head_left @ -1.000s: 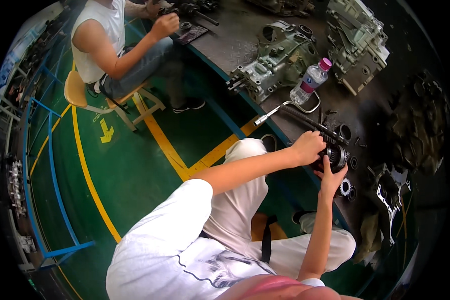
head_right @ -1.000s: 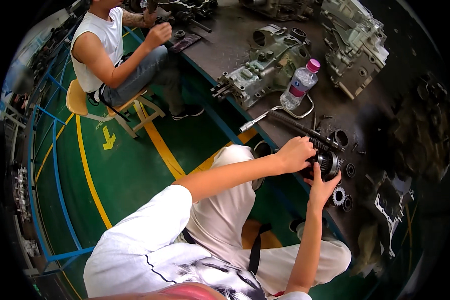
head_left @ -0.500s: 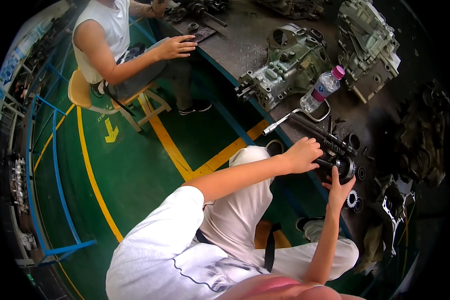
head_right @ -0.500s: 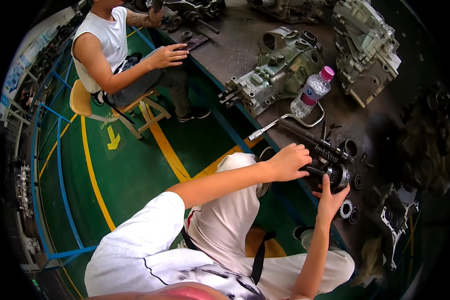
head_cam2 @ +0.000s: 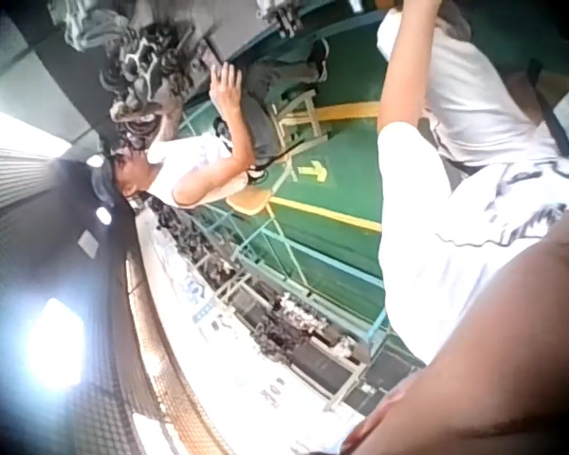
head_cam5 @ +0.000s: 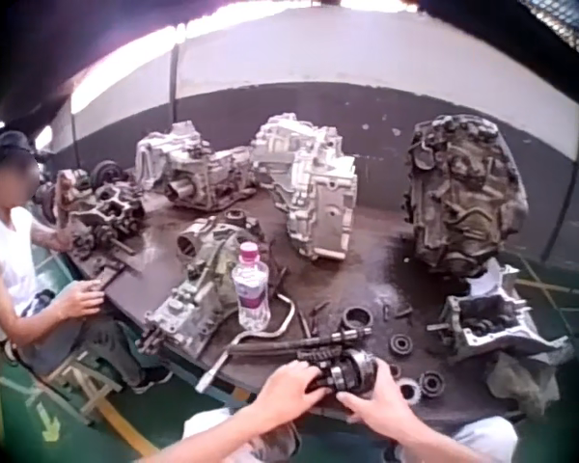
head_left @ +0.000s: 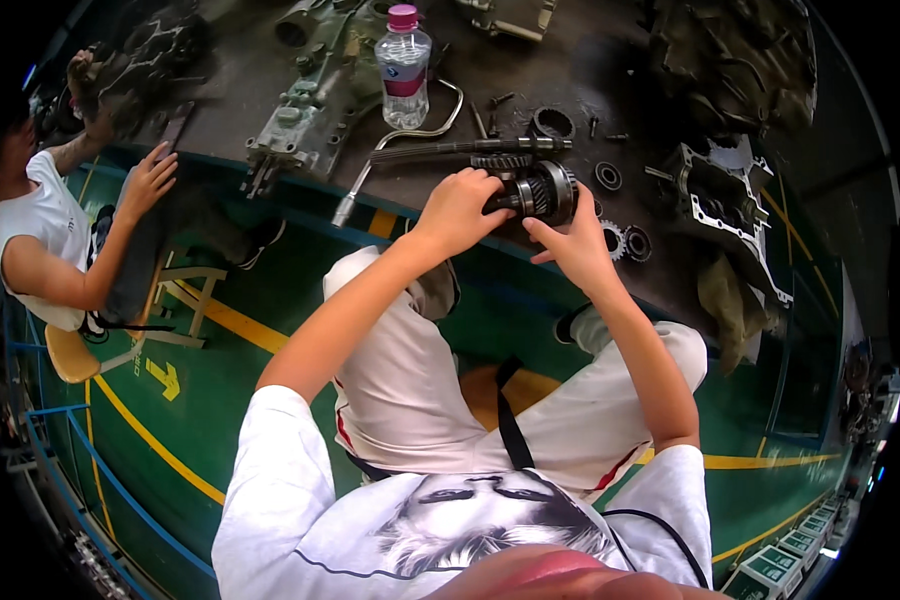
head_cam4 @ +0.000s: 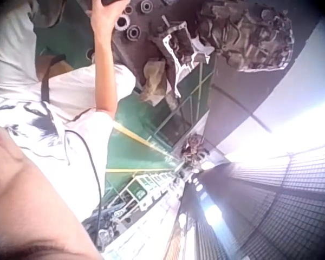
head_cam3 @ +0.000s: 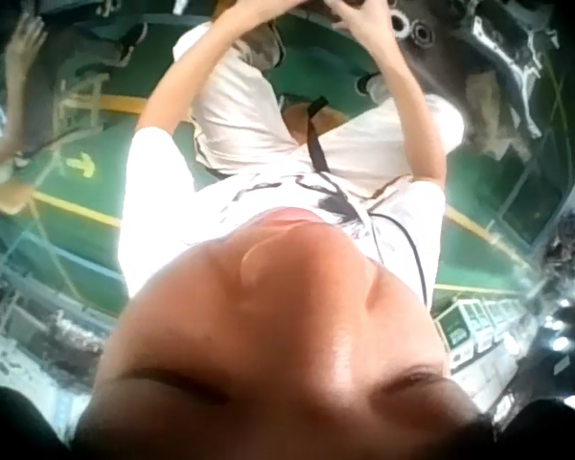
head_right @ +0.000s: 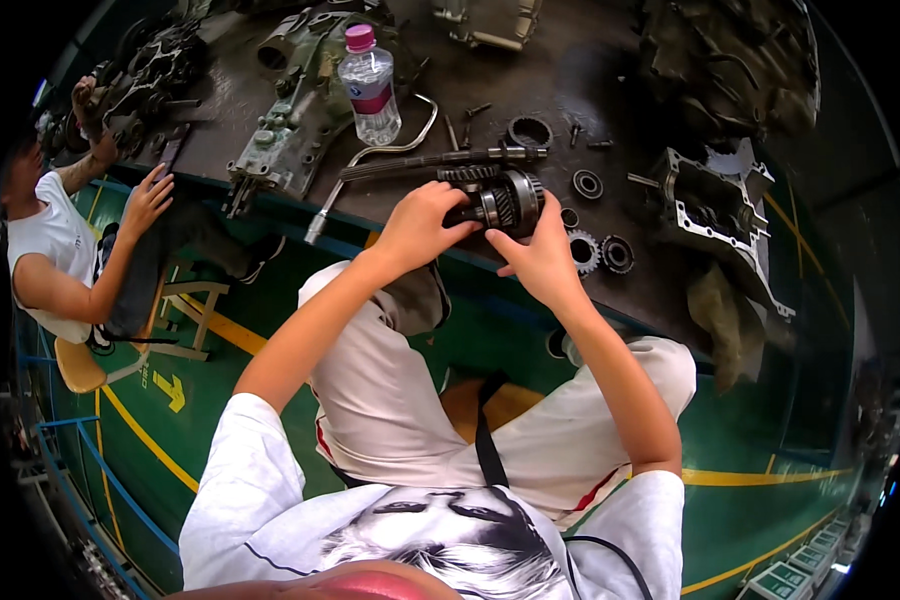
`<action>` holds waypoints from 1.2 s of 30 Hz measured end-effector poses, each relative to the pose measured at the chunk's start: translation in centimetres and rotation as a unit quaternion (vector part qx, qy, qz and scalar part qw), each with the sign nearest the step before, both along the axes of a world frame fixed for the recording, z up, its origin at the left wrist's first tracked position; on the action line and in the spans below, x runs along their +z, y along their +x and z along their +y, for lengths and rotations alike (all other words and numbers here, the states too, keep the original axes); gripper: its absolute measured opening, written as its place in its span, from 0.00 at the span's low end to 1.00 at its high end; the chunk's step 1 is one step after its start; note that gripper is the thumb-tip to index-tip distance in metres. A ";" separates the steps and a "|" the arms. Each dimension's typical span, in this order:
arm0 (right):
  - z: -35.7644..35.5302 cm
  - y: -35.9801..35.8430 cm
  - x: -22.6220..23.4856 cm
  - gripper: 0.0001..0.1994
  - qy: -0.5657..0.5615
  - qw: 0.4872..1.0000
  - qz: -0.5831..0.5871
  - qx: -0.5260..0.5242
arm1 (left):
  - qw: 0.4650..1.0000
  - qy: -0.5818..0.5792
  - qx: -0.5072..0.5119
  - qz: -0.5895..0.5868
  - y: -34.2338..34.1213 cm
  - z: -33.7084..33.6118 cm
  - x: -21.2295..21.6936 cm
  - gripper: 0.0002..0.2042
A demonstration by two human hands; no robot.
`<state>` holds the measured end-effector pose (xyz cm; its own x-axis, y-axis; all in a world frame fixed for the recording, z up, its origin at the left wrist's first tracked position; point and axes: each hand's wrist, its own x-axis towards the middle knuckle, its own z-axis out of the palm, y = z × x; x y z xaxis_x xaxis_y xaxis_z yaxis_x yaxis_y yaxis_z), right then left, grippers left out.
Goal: The person assembles transmission components by picking up various gears, synchronizer rings, and bearings from the workbench and fitting them together by hand.
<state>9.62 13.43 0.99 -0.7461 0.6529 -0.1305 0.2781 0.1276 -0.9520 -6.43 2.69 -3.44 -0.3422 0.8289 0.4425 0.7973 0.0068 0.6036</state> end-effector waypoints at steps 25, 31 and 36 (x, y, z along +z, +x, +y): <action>3.9 0.2 1.2 0.18 0.210 0.975 0.017 0.074 | 0.999 -0.038 0.003 -0.004 0.9 0.5 1.0 0.13; 3.4 1.0 1.2 0.21 0.254 0.966 -0.009 0.036 | 1.000 -0.003 -0.020 -0.017 1.4 1.6 -0.2 0.11; 1.9 1.0 0.5 0.22 0.244 0.969 0.023 0.040 | 0.995 -0.025 0.016 -0.098 2.0 0.6 0.2 0.12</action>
